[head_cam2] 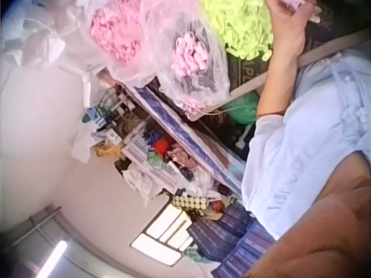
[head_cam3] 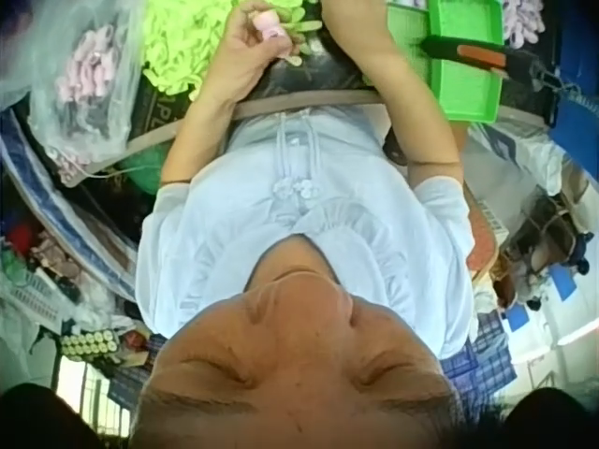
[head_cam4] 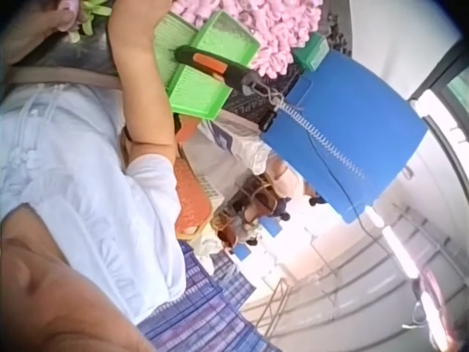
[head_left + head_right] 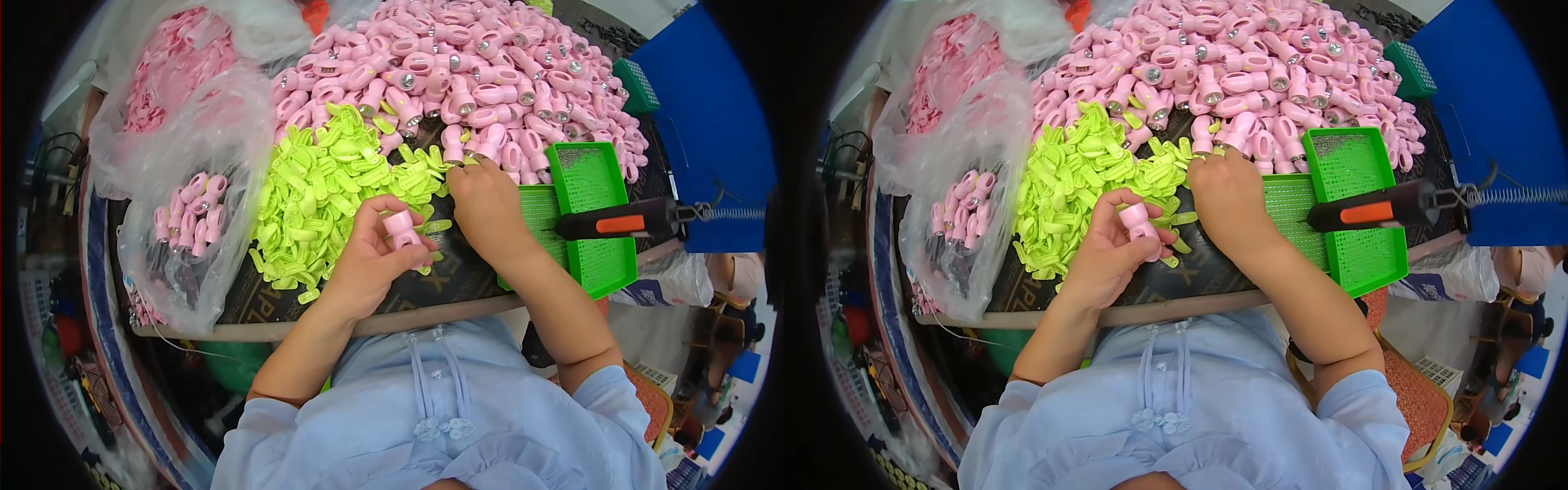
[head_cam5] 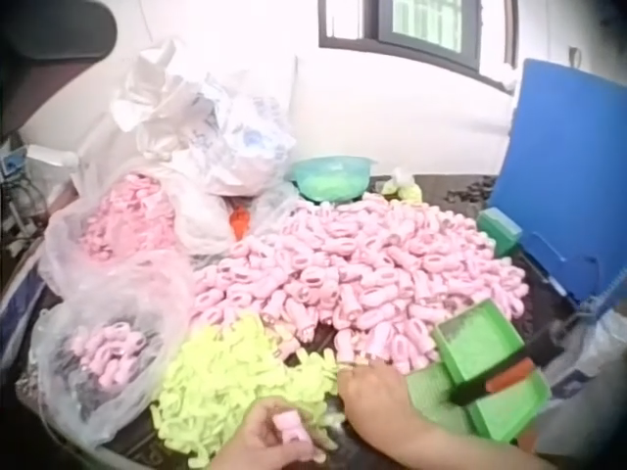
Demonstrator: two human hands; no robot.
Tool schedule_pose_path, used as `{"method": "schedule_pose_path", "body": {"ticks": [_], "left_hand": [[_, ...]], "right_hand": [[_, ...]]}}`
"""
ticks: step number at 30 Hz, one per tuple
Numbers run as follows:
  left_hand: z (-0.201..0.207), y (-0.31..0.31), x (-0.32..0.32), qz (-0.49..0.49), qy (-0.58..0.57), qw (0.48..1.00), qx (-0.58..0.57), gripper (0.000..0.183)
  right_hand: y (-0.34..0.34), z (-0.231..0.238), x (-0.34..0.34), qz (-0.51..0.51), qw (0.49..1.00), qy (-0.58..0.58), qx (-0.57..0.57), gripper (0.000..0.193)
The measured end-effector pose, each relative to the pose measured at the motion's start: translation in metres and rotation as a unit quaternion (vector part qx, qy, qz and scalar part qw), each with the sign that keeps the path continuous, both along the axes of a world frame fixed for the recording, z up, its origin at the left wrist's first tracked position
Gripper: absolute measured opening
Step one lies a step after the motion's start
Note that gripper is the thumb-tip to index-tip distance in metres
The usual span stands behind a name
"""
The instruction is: Assembling small plastic toy components with electronic lights using a handheld power tool at a factory workbench.
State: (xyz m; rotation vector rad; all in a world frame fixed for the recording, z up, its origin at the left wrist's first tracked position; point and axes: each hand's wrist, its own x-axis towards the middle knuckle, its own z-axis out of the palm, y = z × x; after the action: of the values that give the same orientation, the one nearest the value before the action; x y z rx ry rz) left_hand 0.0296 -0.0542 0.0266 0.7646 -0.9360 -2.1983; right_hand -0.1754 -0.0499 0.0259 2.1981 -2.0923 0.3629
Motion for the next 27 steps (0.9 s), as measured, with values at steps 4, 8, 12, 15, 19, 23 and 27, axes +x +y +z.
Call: {"method": "schedule_pose_path", "body": {"ticks": [4, 8, 12, 15, 19, 23, 27], "left_hand": [[0.008, -0.004, 0.0, 0.024, 0.011, 0.999, 0.032, 0.062], [0.007, -0.006, 0.004, 0.031, 0.089, 0.99, 0.108, 0.054], [0.006, -0.005, -0.001, 0.051, 0.059, 0.996, 0.035, 0.048], [0.003, -0.004, -0.003, 0.067, 0.087, 0.993, 0.034, 0.042], [0.004, 0.0, -0.007, 0.067, 0.083, 0.994, 0.027, 0.038], [0.005, 0.002, -0.007, 0.065, 0.058, 0.996, -0.016, 0.038], [0.001, -0.001, -0.001, 0.063, 0.094, 0.993, 0.041, 0.038]], "right_hand": [[0.002, 0.003, 0.0, -0.018, 0.996, -0.087, -0.018, 0.011], [0.017, 0.031, 0.0, -0.06, 0.881, -0.46, 0.099, 0.019], [0.038, 0.035, 0.005, -0.065, 0.645, -0.752, 0.122, 0.017], [0.045, 0.04, 0.01, -0.096, 0.695, -0.706, 0.101, 0.014], [0.053, 0.029, 0.024, -0.045, 0.822, -0.567, -0.014, 0.016], [0.055, 0.018, 0.03, -0.031, 0.81, -0.585, -0.038, 0.015], [0.054, 0.014, 0.025, 0.037, 0.729, -0.683, -0.002, 0.018]]}}
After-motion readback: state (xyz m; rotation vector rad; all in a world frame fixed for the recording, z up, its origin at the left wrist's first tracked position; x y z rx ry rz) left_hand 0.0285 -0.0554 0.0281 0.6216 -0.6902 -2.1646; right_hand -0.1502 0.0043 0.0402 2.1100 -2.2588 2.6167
